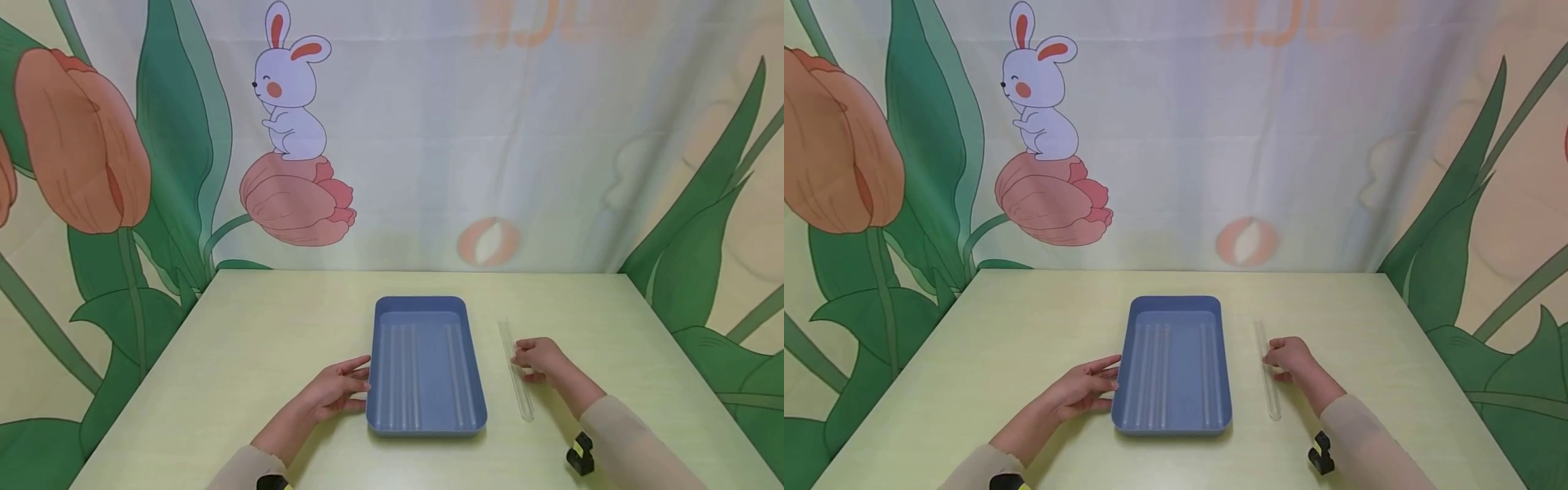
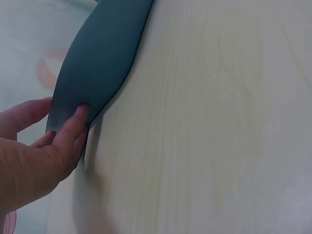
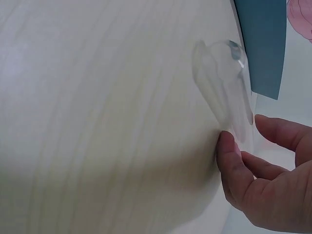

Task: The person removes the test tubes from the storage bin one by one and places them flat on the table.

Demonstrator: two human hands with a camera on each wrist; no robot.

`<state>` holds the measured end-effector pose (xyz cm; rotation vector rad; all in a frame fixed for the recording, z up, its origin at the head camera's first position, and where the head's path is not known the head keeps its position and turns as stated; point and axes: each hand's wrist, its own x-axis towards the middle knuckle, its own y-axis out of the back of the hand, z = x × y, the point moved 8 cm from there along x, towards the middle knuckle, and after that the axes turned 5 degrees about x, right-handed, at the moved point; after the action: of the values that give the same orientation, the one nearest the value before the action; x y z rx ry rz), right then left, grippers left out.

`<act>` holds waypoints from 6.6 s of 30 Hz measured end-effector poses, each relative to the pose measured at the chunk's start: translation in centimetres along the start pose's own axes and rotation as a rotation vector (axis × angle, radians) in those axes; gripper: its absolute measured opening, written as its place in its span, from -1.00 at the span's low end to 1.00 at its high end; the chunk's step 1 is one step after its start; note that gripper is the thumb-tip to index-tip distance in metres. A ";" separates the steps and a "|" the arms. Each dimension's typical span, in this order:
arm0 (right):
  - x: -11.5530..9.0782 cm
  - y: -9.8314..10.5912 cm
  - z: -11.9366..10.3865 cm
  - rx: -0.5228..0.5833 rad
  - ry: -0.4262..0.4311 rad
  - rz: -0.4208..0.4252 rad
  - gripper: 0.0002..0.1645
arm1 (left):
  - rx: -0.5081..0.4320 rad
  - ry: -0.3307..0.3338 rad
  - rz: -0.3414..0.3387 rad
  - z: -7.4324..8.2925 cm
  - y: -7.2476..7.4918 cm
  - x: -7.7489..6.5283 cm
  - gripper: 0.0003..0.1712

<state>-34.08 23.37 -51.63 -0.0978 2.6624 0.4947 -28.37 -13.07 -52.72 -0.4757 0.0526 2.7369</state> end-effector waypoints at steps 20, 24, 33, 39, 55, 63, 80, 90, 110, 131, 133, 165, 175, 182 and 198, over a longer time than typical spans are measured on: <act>0.2 -0.1 0.0 -0.034 0.000 -0.014 -0.24 | -0.004 -0.005 -0.013 -0.1 0.0 0.0 -0.18; 0.0 0.0 -0.1 -0.041 -0.001 -0.020 -0.25 | -0.006 -0.006 -0.013 -0.1 0.0 0.1 -0.18; -2.0 1.3 -1.9 0.024 0.039 -0.053 -0.29 | 0.001 -0.006 -0.013 0.0 0.0 0.0 -0.18; -3.7 2.1 -3.9 0.097 0.072 -0.100 -0.27 | -0.006 -0.004 -0.013 0.0 0.0 0.0 -0.17; -5.7 1.0 -7.1 0.125 0.130 -0.226 -0.22 | -0.010 -0.004 -0.014 -0.1 0.0 0.1 -0.17; -6.3 -0.3 -8.3 0.154 0.127 -0.272 -0.24 | -0.010 -0.007 -0.015 0.0 0.0 0.0 -0.17; -6.2 -4.1 -9.8 0.105 0.074 -0.339 -0.26 | -0.005 -0.010 -0.015 -0.1 0.0 0.1 -0.18; -5.0 -5.9 -9.7 0.097 0.032 -0.343 -0.49 | -0.010 -0.018 -0.022 0.0 0.0 0.2 -0.17; -3.5 -9.8 -7.4 0.158 -0.113 -0.417 -0.14 | -0.013 -0.003 -0.012 -0.2 0.0 0.0 -0.16; -2.8 -11.4 -6.7 0.121 -0.142 -0.421 -0.14 | -0.021 -0.008 -0.022 0.0 0.0 0.2 -0.17; -2.8 -11.5 -6.7 0.112 -0.140 -0.420 -0.16 | -0.019 -0.009 -0.022 0.0 -0.1 0.2 -0.18; -1.3 -13.9 -5.9 -0.054 -0.009 -0.242 -0.35 | -0.007 -0.003 -0.006 -0.1 0.1 0.3 -0.17; 3.8 -15.0 -2.8 -0.082 0.052 -0.212 -0.18 | 0.002 -0.005 -0.016 0.1 0.0 0.0 -0.16; 0.3 -15.0 -5.1 -0.153 0.060 -0.145 -0.20 | -0.002 -0.006 -0.020 0.2 -0.1 -0.1 -0.15; -1.1 -14.3 -5.6 0.063 -0.022 -0.218 -0.30 | 0.002 -0.001 0.002 0.0 -0.1 0.2 -0.18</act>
<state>-33.21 8.01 -51.13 -0.3576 2.6028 0.3393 -28.53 -12.87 -52.77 -0.4742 0.0557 2.7392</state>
